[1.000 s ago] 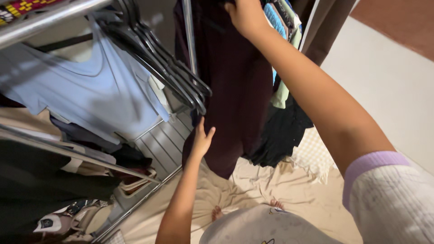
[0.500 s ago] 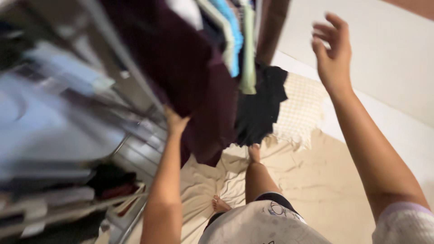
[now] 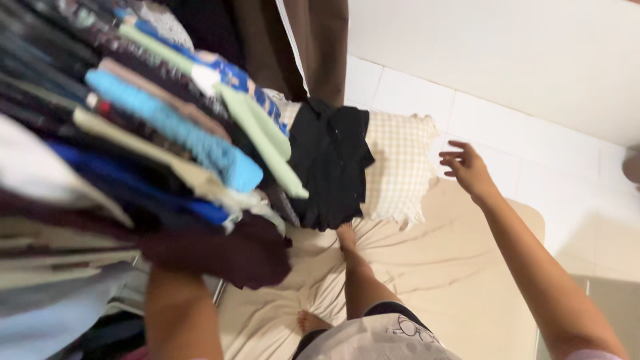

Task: The person hangs various garments, including a black jacket, a blue shirt, a white and navy top, a maroon top, and black shorts, onto a metal clothing rack. They pick up each item, place it on a hanger, and hang it on the rack, repeating this process for multiple items.

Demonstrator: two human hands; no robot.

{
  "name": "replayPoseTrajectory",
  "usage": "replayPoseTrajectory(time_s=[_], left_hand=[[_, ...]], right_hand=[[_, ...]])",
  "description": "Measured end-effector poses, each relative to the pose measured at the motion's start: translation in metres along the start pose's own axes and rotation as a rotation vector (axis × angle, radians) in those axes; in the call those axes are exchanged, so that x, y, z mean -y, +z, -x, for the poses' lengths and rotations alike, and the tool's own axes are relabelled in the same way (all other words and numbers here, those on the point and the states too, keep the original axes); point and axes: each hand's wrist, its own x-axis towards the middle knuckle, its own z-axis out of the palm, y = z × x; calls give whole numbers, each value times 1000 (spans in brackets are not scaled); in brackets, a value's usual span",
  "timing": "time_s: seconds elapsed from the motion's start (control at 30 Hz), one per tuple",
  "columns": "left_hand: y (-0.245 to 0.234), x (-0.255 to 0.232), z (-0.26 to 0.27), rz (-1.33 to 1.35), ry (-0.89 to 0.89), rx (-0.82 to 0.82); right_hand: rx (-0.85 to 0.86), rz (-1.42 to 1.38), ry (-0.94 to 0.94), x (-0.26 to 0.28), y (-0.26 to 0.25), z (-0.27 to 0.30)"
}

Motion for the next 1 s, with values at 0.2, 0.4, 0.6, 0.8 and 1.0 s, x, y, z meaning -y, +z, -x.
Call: replayPoseTrajectory(time_s=[0.2, 0.4, 0.6, 0.8, 1.0], left_hand=[[-2, -1, -4, 98, -2, -49], [-15, 27, 34, 204, -67, -65], [-46, 62, 89, 343, -157, -67], [-70, 101, 148, 450, -193, -48], [-74, 158, 185, 382, -264, 114]], right_hand=[[292, 209, 59, -43, 68, -127], [507, 207, 239, -27, 203, -202], [369, 630, 100, -20, 284, -202], [152, 773, -132, -43, 289, -212], [-82, -38, 324, -38, 225, -223]])
